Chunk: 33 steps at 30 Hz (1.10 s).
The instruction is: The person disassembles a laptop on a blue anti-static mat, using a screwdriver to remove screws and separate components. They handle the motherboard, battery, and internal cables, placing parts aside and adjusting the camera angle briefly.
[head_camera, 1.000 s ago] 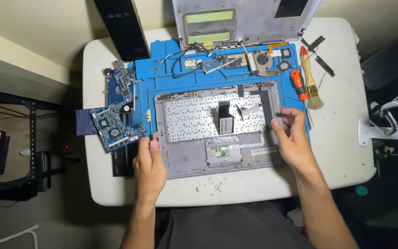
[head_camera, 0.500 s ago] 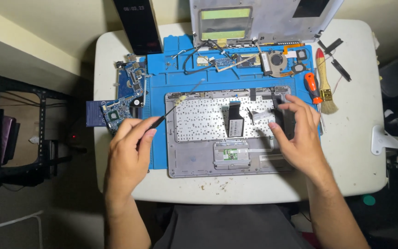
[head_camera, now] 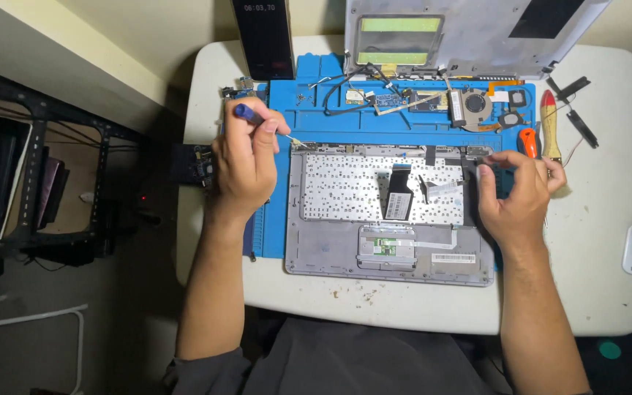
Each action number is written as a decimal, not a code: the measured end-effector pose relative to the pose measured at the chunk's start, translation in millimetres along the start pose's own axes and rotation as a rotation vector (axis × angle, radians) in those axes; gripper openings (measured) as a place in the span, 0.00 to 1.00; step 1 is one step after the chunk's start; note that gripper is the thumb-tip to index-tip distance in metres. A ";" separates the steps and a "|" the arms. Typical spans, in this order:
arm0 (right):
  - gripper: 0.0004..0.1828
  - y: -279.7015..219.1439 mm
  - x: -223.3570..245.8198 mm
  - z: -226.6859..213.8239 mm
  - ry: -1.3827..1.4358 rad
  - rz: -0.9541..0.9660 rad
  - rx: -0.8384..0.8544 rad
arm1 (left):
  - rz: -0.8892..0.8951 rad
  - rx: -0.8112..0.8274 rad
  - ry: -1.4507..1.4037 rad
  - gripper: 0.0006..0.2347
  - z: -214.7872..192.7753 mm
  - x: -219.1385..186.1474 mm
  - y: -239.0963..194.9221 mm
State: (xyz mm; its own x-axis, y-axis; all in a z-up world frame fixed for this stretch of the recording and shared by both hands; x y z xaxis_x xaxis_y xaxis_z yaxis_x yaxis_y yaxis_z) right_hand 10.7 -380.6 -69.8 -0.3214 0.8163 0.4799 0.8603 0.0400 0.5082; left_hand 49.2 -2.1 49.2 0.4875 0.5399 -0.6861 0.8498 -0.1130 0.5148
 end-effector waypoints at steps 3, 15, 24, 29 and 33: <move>0.07 3.1 1.9 -0.5 0.026 0.009 0.005 | 0.011 0.058 0.071 0.07 10.7 11.5 5.8; 0.09 3.8 7.7 -1.7 0.027 0.047 0.029 | -0.014 0.103 0.042 0.05 15.5 24.7 6.4; 0.10 3.6 4.5 1.6 0.024 0.032 0.021 | -0.033 0.142 0.025 0.05 12.9 25.4 9.2; 0.11 4.5 6.0 0.6 0.027 0.054 0.044 | -0.029 0.116 0.021 0.04 13.4 28.3 7.3; 0.11 4.9 4.4 2.0 0.026 0.041 0.039 | -0.028 0.110 0.020 0.04 13.0 28.2 7.9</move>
State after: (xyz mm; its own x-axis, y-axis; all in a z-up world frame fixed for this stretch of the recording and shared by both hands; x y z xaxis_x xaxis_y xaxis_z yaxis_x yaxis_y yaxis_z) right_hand 14.3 -375.6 -66.6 -0.2950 0.8024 0.5187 0.8877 0.0293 0.4596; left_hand 72.4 1.4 27.2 0.4604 0.5603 -0.6885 0.8803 -0.1878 0.4357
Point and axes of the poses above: each hand's wrist, its own y-axis towards the middle knuckle, its own z-axis out of the palm, x = y × z, the point moved 2 cm from there along y, towards the middle knuckle, and after that the axes turned 4 degrees about y, right-handed, at the moved point
